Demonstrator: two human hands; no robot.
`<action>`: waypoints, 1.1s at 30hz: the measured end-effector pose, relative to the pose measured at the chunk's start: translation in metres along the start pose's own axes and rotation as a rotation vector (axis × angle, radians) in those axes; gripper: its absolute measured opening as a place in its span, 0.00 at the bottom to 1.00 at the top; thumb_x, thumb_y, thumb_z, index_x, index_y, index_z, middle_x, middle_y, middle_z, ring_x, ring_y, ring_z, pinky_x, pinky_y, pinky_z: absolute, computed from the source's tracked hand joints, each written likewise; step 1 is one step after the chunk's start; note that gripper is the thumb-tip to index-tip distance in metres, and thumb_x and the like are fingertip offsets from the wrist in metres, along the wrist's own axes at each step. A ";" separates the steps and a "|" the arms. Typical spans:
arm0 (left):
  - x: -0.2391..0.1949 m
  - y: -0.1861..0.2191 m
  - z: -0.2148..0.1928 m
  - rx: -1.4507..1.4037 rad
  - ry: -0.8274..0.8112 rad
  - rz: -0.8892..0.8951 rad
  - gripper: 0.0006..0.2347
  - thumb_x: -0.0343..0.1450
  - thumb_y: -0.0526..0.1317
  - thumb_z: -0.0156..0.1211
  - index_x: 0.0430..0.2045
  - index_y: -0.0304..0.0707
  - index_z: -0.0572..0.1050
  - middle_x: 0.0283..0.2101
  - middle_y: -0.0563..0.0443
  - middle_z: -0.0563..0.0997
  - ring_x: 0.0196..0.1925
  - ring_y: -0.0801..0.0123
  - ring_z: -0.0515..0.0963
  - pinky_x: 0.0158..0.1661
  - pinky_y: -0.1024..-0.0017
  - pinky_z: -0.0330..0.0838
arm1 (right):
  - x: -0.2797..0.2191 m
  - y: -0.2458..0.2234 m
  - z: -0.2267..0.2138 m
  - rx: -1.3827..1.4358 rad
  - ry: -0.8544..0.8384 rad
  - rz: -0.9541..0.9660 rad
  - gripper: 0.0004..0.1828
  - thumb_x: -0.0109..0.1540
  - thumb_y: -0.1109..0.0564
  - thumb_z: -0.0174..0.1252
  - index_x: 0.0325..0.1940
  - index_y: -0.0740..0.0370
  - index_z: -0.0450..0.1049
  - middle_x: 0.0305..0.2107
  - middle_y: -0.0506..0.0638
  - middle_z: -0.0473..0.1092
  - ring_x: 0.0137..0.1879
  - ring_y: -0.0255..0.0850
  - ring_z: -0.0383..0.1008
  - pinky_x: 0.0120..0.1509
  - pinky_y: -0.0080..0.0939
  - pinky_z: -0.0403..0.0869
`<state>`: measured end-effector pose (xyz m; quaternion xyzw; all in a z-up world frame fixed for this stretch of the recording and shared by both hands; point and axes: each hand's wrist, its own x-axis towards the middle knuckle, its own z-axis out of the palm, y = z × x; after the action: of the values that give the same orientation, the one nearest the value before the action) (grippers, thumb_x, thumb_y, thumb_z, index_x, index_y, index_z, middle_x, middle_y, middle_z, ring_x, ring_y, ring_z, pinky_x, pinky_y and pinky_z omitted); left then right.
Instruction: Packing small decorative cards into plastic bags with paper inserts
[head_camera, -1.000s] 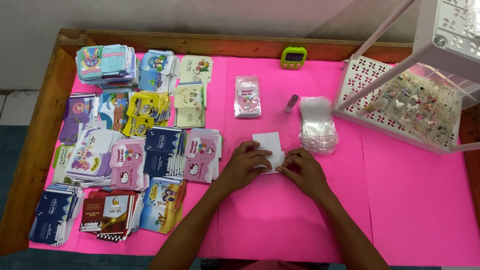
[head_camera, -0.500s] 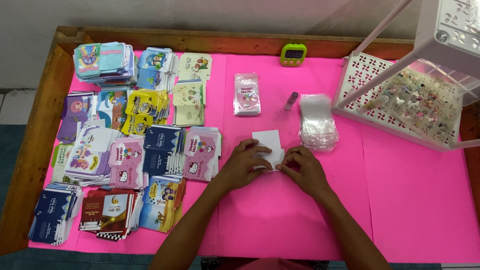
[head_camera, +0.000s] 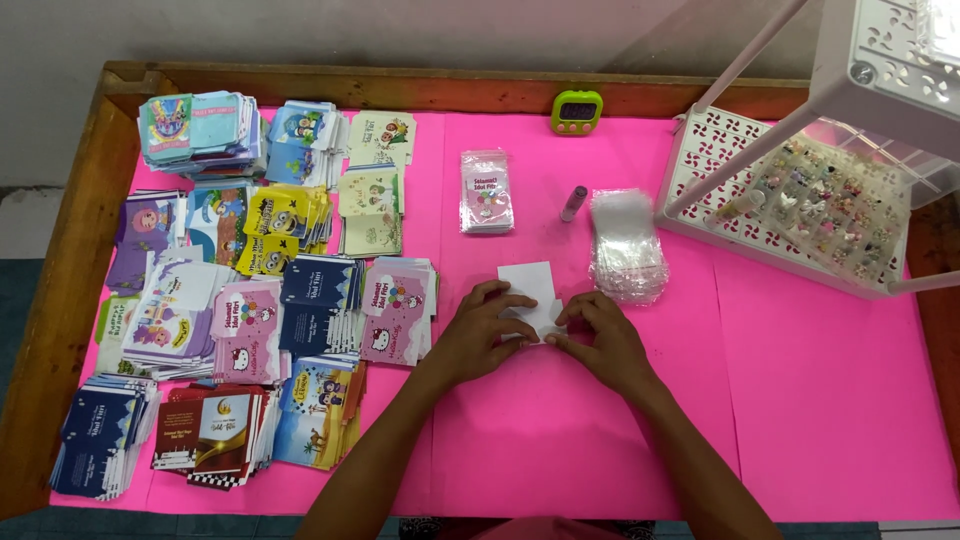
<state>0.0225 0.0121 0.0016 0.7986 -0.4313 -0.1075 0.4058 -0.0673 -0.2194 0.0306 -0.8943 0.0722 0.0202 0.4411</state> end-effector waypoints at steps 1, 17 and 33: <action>0.000 -0.001 0.001 0.000 0.000 0.000 0.05 0.70 0.40 0.67 0.36 0.58 0.83 0.56 0.58 0.78 0.69 0.45 0.65 0.65 0.44 0.58 | 0.001 0.000 0.000 0.000 -0.001 0.000 0.13 0.55 0.50 0.74 0.40 0.52 0.80 0.44 0.48 0.74 0.53 0.49 0.76 0.56 0.51 0.75; 0.001 -0.001 0.000 0.042 -0.012 0.001 0.05 0.70 0.40 0.66 0.36 0.60 0.83 0.58 0.59 0.78 0.69 0.45 0.64 0.65 0.45 0.58 | 0.000 0.002 0.002 -0.023 -0.011 -0.020 0.10 0.57 0.52 0.72 0.40 0.51 0.80 0.44 0.50 0.73 0.56 0.51 0.74 0.59 0.53 0.73; 0.003 0.012 -0.020 -0.066 -0.207 -0.148 0.11 0.71 0.37 0.63 0.44 0.59 0.82 0.65 0.57 0.73 0.74 0.40 0.56 0.70 0.41 0.51 | 0.004 0.014 -0.005 0.025 -0.055 -0.064 0.08 0.56 0.55 0.72 0.37 0.53 0.80 0.45 0.49 0.75 0.54 0.51 0.77 0.58 0.54 0.74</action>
<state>0.0274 0.0169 0.0243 0.7992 -0.4068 -0.2333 0.3759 -0.0654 -0.2320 0.0226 -0.8897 0.0315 0.0297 0.4545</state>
